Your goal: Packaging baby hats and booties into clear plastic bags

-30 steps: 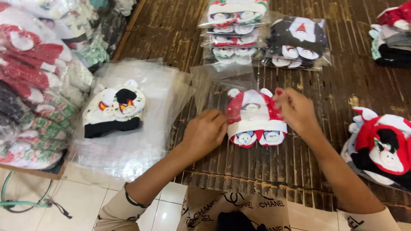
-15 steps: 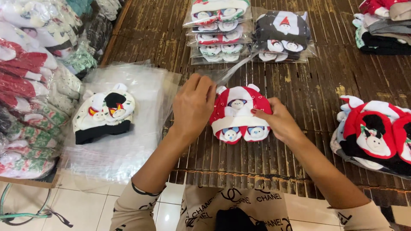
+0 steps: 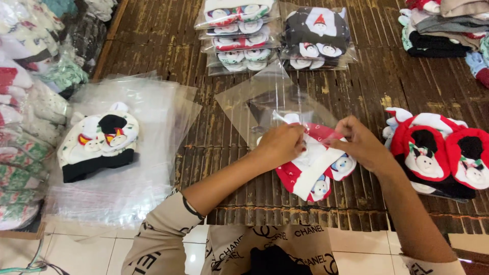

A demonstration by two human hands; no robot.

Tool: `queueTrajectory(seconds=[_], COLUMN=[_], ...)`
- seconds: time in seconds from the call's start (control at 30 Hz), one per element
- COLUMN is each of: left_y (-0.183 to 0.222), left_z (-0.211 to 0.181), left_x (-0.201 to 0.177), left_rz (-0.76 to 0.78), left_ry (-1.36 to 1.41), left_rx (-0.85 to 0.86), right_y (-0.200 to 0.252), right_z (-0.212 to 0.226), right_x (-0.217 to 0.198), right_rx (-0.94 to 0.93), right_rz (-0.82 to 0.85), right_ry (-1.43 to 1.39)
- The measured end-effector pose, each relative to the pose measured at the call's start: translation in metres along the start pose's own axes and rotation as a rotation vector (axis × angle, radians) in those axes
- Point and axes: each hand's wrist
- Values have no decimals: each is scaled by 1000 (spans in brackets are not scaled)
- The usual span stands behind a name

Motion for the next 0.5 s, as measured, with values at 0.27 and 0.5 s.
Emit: queueTrajectory(seconds=[0.27,0.5], left_y=[2,6], left_z=[1,2], left_x=[6,7], left_rz=[155,154], left_ry=[22,38], left_rx=[-63,-107], right_y=[62,75], right_z=[105,73], right_x=[75,115], right_rx=[120,159], right_rz=[200,206], right_ry=[921,1262])
Point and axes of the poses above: each hand's wrist, its own y-axis away from the middle knuckle, its own x-axis out of the palm, z = x × y, and after that the axes turned 13 degrees about z, right-handed
